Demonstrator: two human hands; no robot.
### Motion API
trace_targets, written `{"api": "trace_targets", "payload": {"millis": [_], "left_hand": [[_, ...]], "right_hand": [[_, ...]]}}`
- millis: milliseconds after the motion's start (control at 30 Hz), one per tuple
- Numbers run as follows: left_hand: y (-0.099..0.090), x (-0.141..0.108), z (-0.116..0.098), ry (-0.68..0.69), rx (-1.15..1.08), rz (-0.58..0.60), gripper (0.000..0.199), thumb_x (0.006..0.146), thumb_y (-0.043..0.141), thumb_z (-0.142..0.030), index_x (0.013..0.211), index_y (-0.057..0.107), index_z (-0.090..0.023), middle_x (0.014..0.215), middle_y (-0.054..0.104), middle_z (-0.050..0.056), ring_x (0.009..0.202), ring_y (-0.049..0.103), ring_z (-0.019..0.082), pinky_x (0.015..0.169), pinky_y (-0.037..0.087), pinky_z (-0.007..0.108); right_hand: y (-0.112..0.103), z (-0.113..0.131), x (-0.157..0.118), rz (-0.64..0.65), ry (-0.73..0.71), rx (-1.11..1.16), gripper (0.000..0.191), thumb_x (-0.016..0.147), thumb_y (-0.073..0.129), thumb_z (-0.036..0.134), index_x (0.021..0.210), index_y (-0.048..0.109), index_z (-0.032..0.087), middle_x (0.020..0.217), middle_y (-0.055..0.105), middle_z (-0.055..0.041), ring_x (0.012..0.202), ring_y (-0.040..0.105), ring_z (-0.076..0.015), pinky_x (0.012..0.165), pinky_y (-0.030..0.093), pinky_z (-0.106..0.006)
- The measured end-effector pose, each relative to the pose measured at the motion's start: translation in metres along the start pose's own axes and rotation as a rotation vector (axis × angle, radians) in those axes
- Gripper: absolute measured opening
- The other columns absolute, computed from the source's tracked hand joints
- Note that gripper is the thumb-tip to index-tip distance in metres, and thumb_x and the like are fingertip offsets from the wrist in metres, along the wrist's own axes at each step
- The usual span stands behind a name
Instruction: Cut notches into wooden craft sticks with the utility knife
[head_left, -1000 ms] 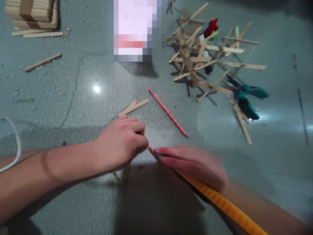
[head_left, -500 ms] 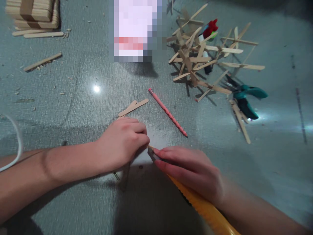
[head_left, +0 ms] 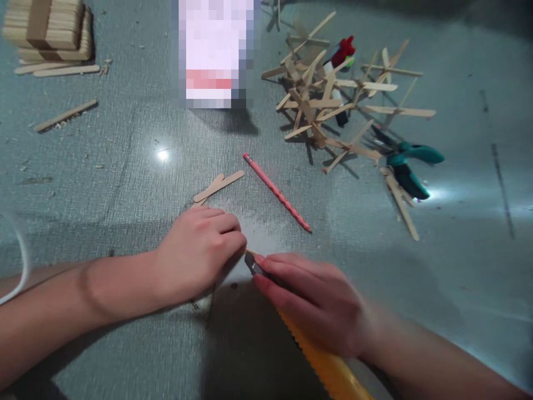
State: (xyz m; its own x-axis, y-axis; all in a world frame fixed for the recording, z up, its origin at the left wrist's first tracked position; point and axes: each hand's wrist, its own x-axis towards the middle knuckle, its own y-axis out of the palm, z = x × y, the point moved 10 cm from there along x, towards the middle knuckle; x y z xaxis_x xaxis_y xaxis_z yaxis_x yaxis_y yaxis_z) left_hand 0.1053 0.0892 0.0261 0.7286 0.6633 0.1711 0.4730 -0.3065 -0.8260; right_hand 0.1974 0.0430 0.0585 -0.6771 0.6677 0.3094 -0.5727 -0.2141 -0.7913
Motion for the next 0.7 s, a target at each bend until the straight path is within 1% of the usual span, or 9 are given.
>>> {"api": "trace_targets", "payload": {"millis": [67, 133, 233, 300, 400, 533, 700], "left_hand": [[0.001, -0.001, -0.001, -0.014, -0.002, 0.02, 0.026, 0.103, 0.055, -0.022, 0.088, 0.076, -0.017, 0.086, 0.073, 0.004, 0.077, 0.065, 0.019, 0.07, 0.047, 0.034], [0.002, -0.002, 0.0, -0.037, -0.015, 0.05, 0.026, 0.104, 0.054, -0.02, 0.09, 0.075, -0.016, 0.087, 0.073, 0.004, 0.077, 0.065, 0.018, 0.068, 0.048, 0.033], [0.003, -0.004, 0.0, -0.049, -0.018, 0.071, 0.027, 0.105, 0.051, -0.021, 0.093, 0.075, -0.017, 0.089, 0.073, 0.004, 0.077, 0.066, 0.019, 0.067, 0.048, 0.032], [0.002, -0.004, -0.001, -0.04, -0.01, 0.056, 0.029, 0.106, 0.049, -0.023, 0.093, 0.075, -0.018, 0.089, 0.073, 0.005, 0.078, 0.065, 0.018, 0.067, 0.048, 0.032], [0.0, -0.005, -0.002, -0.021, 0.006, 0.025, 0.029, 0.106, 0.049, -0.023, 0.093, 0.075, -0.019, 0.088, 0.073, 0.005, 0.077, 0.065, 0.018, 0.067, 0.048, 0.031], [-0.001, -0.005, -0.004, 0.001, 0.028, -0.007, 0.026, 0.104, 0.051, -0.021, 0.094, 0.075, -0.017, 0.09, 0.074, 0.005, 0.075, 0.067, 0.019, 0.063, 0.048, 0.032], [-0.001, -0.006, -0.01, 0.02, -0.011, -0.027, 0.019, 0.098, 0.058, -0.018, 0.094, 0.077, -0.013, 0.087, 0.073, 0.005, 0.072, 0.067, 0.019, 0.06, 0.049, 0.032]], "right_hand": [[-0.001, 0.015, -0.003, -0.035, -0.135, -0.134, 0.02, 0.1, 0.053, 0.008, 0.093, 0.072, 0.012, 0.091, 0.077, -0.0124, 0.085, 0.075, -0.0203, 0.077, 0.066, -0.031], [0.001, 0.022, -0.006, -0.051, -0.185, -0.234, 0.019, 0.098, 0.054, 0.006, 0.093, 0.072, 0.01, 0.094, 0.077, -0.0161, 0.089, 0.075, -0.0229, 0.081, 0.067, -0.033], [0.002, 0.024, -0.009, -0.041, -0.187, -0.298, 0.018, 0.097, 0.056, 0.007, 0.092, 0.073, 0.01, 0.095, 0.078, -0.0173, 0.092, 0.075, -0.024, 0.083, 0.068, -0.034], [0.004, 0.026, -0.01, -0.022, -0.193, -0.313, 0.017, 0.096, 0.057, 0.007, 0.091, 0.073, 0.011, 0.095, 0.078, -0.0172, 0.092, 0.075, -0.0242, 0.083, 0.068, -0.034], [0.008, 0.029, -0.012, -0.017, -0.198, -0.346, 0.016, 0.095, 0.057, 0.007, 0.094, 0.072, 0.011, 0.097, 0.078, -0.0174, 0.092, 0.076, -0.0249, 0.083, 0.068, -0.036], [0.011, 0.033, -0.015, -0.092, -0.161, -0.417, 0.009, 0.092, 0.063, 0.008, 0.097, 0.07, 0.011, 0.098, 0.079, -0.0182, 0.092, 0.077, -0.0265, 0.087, 0.067, -0.04], [0.014, 0.038, -0.018, -0.143, -0.138, -0.47, 0.011, 0.091, 0.064, 0.011, 0.099, 0.072, 0.012, 0.101, 0.079, -0.0172, 0.098, 0.077, -0.0283, 0.09, 0.066, -0.041]]}}
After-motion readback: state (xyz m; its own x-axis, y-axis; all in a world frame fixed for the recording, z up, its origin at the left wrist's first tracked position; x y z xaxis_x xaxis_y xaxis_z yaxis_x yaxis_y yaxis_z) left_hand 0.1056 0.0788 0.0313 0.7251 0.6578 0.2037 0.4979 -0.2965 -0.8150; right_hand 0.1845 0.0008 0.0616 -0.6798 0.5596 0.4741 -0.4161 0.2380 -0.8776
